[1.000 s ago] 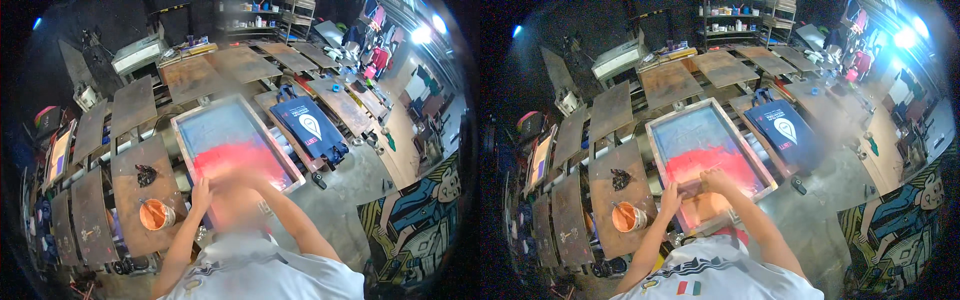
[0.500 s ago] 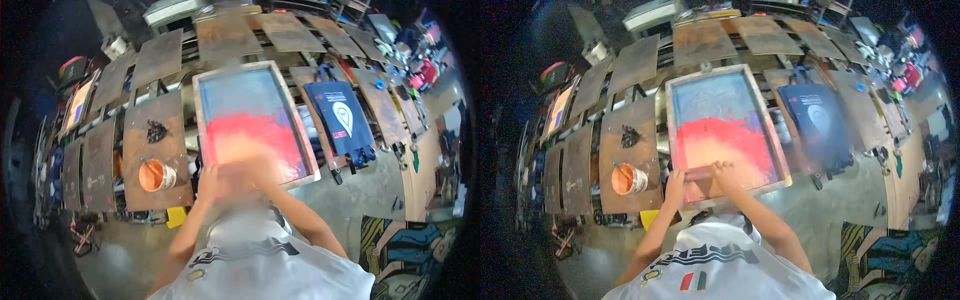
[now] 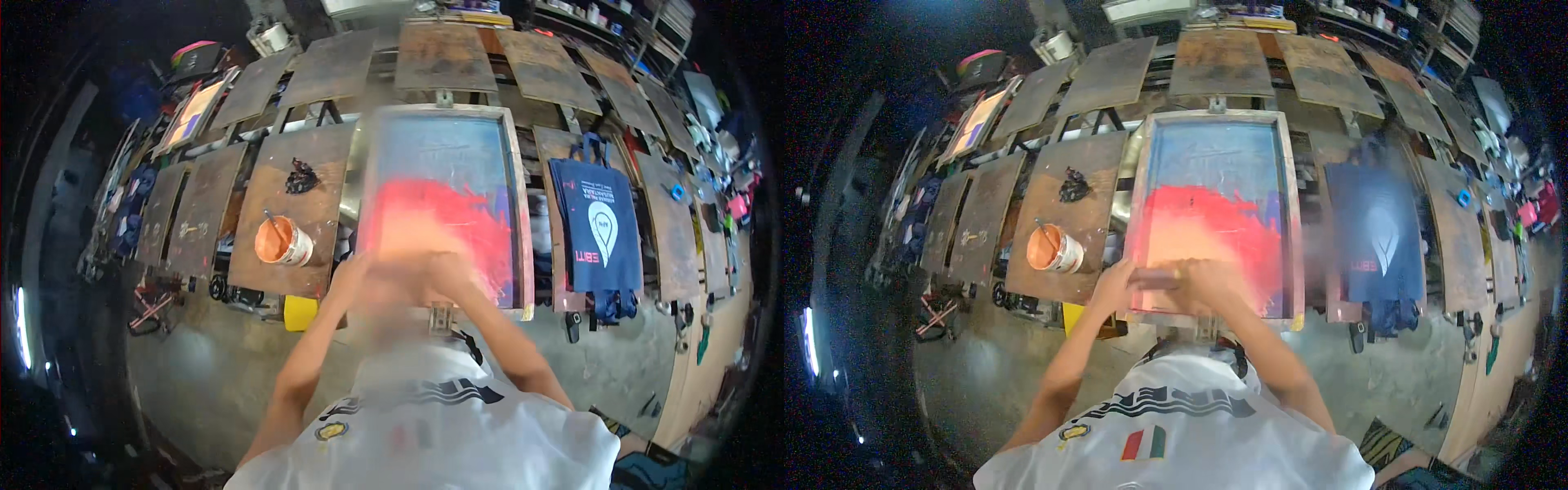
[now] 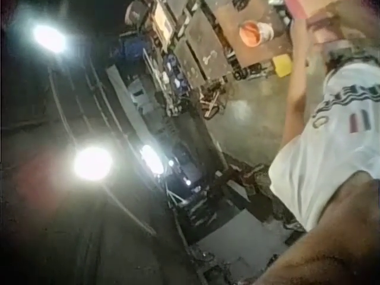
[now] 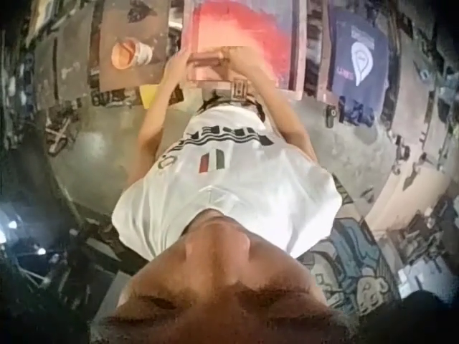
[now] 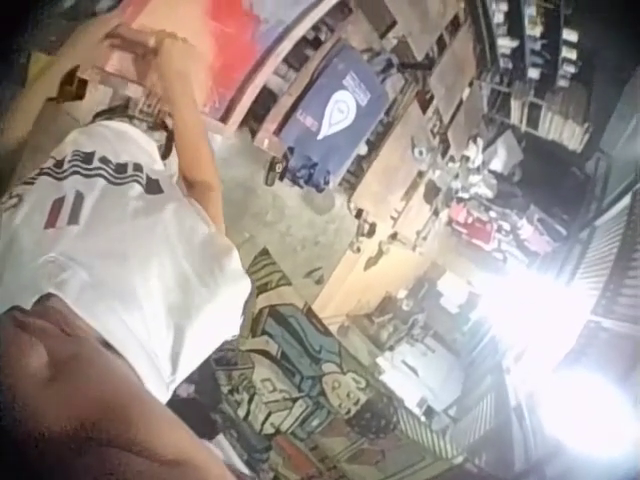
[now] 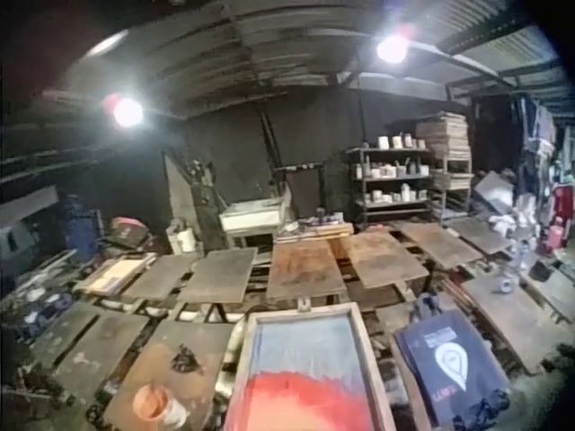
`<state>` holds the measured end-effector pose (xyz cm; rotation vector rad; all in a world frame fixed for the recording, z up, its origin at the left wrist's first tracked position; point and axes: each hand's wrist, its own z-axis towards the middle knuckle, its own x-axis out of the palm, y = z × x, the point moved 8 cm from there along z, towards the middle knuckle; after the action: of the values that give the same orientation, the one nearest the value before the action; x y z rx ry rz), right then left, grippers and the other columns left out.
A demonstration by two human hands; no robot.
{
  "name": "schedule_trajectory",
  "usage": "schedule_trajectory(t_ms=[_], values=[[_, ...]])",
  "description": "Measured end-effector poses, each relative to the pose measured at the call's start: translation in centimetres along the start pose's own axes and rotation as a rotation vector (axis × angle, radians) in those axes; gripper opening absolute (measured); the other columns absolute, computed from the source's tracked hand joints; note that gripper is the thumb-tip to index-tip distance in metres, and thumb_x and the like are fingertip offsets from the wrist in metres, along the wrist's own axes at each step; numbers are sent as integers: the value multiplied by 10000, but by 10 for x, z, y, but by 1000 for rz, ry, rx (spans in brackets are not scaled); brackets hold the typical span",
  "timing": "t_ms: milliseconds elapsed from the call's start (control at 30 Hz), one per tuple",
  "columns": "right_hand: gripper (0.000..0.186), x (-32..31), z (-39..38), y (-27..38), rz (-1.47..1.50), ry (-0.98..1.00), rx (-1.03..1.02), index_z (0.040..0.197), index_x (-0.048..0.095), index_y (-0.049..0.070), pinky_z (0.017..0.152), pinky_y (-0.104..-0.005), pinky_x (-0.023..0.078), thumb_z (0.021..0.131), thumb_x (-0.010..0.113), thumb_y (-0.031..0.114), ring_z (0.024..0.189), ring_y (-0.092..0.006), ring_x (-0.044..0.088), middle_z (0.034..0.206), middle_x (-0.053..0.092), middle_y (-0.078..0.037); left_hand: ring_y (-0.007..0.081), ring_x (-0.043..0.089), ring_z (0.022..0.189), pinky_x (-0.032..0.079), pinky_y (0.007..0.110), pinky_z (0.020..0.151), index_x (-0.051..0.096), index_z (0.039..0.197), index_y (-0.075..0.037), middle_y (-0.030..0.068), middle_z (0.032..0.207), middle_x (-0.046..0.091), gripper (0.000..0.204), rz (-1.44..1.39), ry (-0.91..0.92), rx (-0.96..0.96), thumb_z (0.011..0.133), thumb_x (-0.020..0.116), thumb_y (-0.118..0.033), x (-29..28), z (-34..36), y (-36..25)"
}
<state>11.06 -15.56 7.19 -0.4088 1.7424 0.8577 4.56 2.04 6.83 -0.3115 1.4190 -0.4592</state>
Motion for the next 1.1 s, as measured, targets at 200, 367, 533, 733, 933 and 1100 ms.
schedule_trajectory(t_ms=[200, 367, 533, 733, 933, 1100], values=[[186, 2, 90, -69, -78, -153, 85, 924, 695, 149, 698, -443, 559, 774, 680, 258, 905, -278, 692, 999, 694, -80, 410, 575, 1036, 486, 477, 848, 554, 1120, -16, 194, 1085, 599, 381, 239, -104, -56, 808, 696, -183, 7, 86, 21], [161, 16, 99, -66, -219, -366, 97, 921, 690, 128, 690, -417, 554, 798, 648, 222, 908, -239, 678, 960, 679, -68, 393, 597, 1014, 493, 465, 819, 610, 1070, -38, 170, 1080, 622, 344, 37, -283, -189, 767, 733, -143, 5, 92, 15], [181, 6, 19, -30, -149, -350, -42, 901, 672, 94, 689, -415, 550, 773, 668, 221, 855, -232, 674, 907, 656, -68, 407, 617, 885, 500, 439, 736, 645, 876, -20, 180, 904, 630, 264, -64, -230, -283, 673, 795, -98, 11, 28, -7], [243, 32, -27, 3, -90, -17, -28, 882, 670, 76, 682, -414, 547, 721, 713, 253, 798, -255, 683, 897, 658, -79, 364, 629, 841, 501, 387, 726, 661, 903, -2, 175, 895, 634, 301, -181, -88, -348, 624, 776, -9, 9, -58, -26], [317, 13, -10, -6, 69, 10, -50, 857, 696, 68, 704, -425, 546, 686, 758, 328, 781, -317, 688, 851, 690, -140, 334, 624, 856, 504, 374, 765, 705, 988, -44, 135, 899, 651, 357, -220, -80, -273, 643, 796, -61, 2, -41, -6], [450, 11, 6, -20, 253, -213, 7, 881, 684, 38, 692, -459, 529, 681, 797, 424, 761, -381, 664, 820, 683, -191, 337, 594, 972, 480, 401, 865, 599, 1215, -55, 148, 1060, 634, 525, -124, -366, -240, 729, 781, -129, 3, -24, 22]])
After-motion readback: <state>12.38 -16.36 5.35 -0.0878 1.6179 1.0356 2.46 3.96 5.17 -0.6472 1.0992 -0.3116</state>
